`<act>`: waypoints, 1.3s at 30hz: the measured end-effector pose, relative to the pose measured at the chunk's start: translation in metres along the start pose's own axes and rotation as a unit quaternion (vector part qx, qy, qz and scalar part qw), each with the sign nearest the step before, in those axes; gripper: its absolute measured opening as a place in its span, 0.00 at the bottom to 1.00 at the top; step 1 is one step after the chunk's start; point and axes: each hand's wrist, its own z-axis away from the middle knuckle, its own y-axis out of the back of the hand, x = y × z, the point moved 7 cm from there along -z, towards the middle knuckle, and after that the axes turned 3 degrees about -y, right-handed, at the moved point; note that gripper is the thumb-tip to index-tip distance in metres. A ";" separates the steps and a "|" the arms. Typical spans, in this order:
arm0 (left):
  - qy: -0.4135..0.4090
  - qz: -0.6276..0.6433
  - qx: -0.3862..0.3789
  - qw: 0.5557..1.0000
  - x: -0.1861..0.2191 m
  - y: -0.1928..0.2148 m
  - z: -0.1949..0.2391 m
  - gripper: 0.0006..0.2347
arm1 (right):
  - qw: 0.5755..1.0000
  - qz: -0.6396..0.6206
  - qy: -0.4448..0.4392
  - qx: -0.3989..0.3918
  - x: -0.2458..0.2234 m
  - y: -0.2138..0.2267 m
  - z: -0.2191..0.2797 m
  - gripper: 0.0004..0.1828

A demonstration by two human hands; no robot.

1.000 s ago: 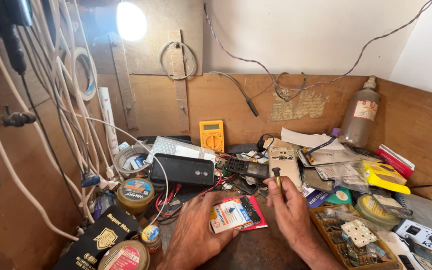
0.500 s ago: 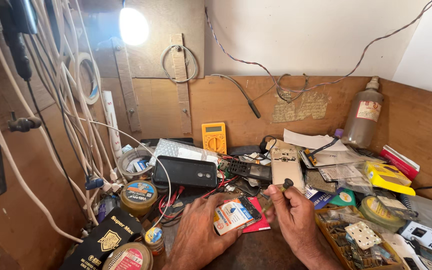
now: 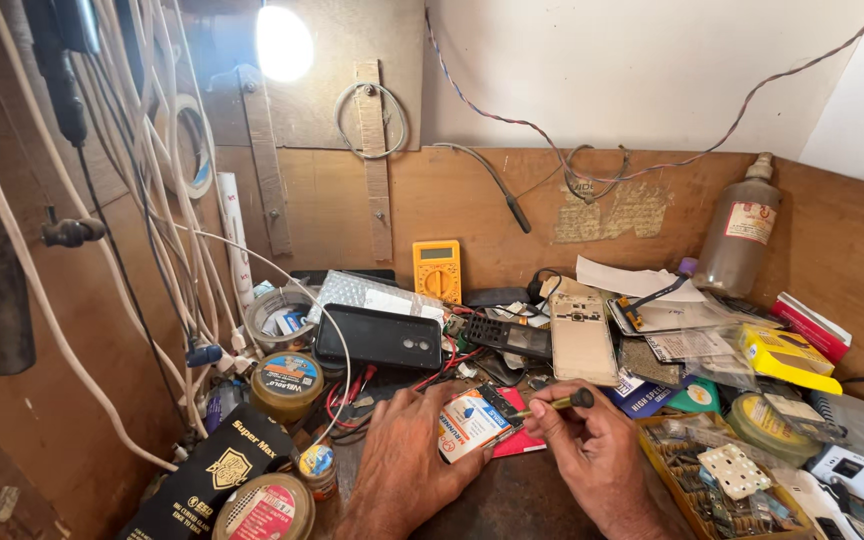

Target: The person uses a small screwdriver to remove screws from a disassembled smartphone and detaches a small circuit board. They then place the board on a red card and continue to manipulate it with the screwdriver.

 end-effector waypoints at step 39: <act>0.034 0.002 -0.009 0.999 -0.006 -0.002 0.000 0.32 | 0.993 -0.029 -0.071 0.094 0.018 0.012 -0.002 0.08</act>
